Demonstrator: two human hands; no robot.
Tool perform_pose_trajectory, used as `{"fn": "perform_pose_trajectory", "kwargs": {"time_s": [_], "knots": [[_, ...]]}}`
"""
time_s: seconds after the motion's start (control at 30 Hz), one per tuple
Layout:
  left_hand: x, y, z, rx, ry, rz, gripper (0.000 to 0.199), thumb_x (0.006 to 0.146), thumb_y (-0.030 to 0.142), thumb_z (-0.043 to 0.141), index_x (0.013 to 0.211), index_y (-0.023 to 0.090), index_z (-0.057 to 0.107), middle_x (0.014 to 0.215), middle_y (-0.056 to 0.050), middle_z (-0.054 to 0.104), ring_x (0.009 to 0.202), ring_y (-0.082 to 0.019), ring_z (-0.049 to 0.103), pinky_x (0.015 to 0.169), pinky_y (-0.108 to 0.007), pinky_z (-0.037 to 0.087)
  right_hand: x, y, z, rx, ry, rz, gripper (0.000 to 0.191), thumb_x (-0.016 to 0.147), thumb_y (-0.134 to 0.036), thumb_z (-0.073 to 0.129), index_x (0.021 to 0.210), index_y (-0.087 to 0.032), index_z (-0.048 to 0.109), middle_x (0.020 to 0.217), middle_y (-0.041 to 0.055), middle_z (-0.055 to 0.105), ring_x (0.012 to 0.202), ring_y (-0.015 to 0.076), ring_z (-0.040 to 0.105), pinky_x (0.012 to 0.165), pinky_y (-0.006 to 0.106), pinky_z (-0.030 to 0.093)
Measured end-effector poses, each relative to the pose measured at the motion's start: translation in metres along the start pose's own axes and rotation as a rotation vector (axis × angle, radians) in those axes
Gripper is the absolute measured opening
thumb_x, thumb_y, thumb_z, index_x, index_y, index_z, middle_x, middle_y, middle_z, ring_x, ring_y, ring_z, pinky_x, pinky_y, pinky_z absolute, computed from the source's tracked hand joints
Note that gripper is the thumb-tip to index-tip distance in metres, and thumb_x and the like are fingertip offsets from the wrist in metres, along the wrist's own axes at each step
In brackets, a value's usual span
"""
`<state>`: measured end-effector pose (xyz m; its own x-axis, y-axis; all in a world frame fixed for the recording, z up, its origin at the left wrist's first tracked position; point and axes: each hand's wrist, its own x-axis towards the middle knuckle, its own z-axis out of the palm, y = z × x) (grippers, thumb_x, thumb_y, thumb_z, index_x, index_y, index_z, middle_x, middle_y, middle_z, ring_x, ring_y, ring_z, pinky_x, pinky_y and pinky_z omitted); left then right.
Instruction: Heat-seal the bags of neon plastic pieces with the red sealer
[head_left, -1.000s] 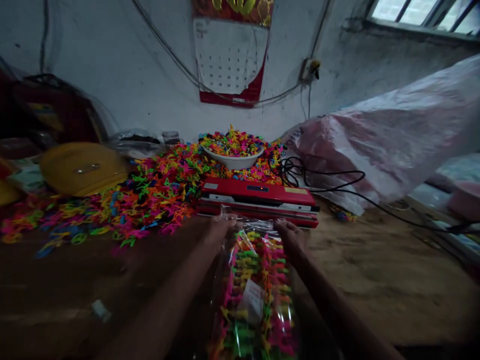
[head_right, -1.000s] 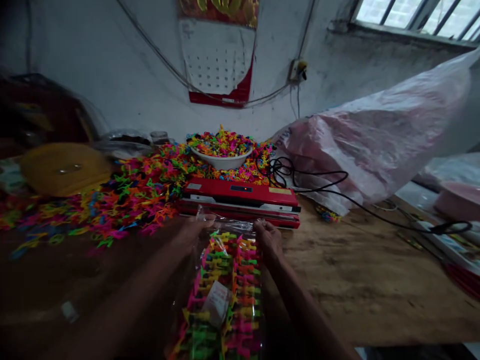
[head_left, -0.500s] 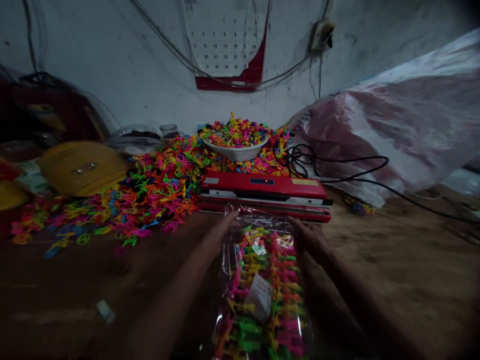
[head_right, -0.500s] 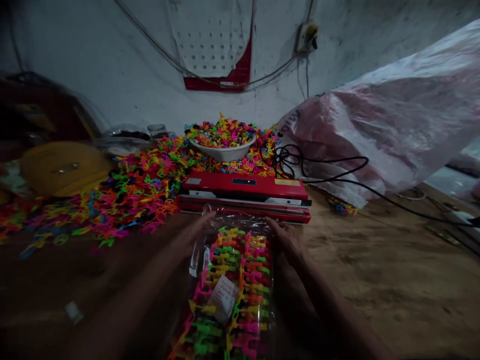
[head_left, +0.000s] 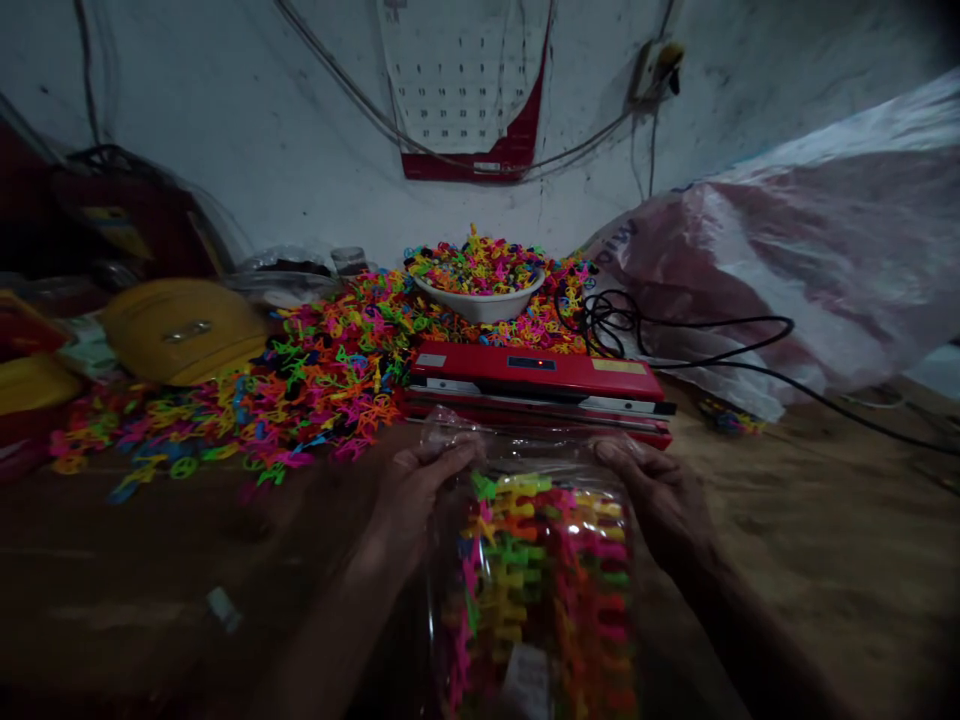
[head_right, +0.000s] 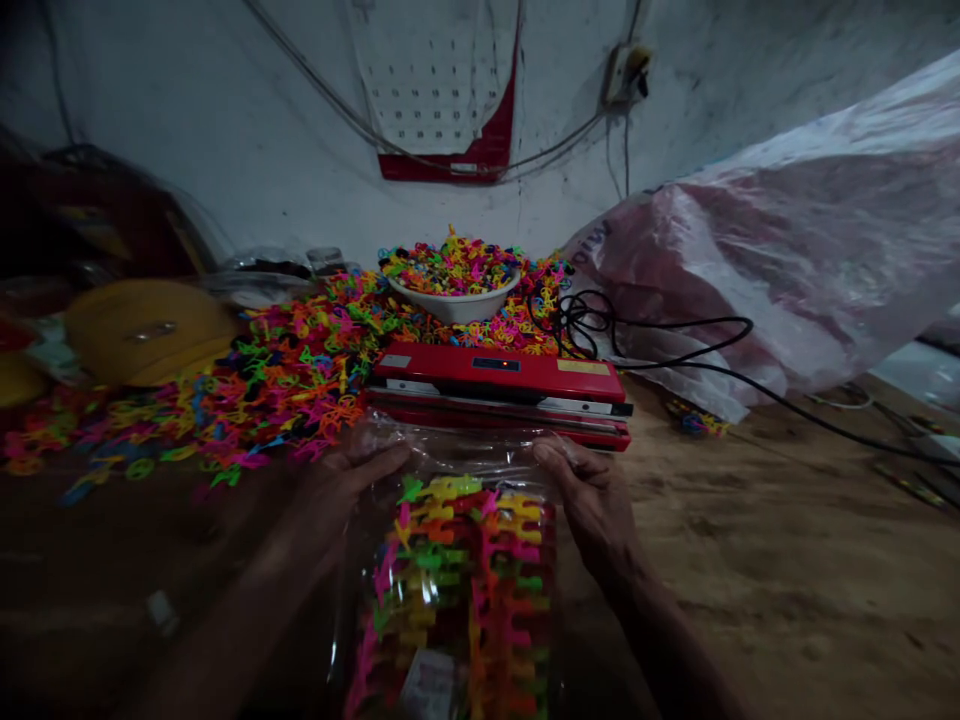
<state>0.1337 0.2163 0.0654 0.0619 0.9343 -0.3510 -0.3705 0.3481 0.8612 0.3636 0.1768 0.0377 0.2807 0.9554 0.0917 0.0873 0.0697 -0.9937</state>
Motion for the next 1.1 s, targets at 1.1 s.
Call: {"fn": "perform_pose_trajectory", "kwargs": {"time_s": [1.1], "knots": [[-0.046,0.065,-0.011,0.028,0.162,0.824,0.023,0.079,0.035,0.065,0.093,0.017,0.069,0.096,-0.005,0.070,0.091,-0.020,0.064,0.081,-0.028,0.051,-0.014,-0.181,0.084,-0.981,-0.243,-1.193,0.055,0.078,-0.042,0.066,0.126,-0.019,0.052,0.124,0.0129,0.056,0.114,0.0302,0.048,0.102,0.048,0.029]]}}
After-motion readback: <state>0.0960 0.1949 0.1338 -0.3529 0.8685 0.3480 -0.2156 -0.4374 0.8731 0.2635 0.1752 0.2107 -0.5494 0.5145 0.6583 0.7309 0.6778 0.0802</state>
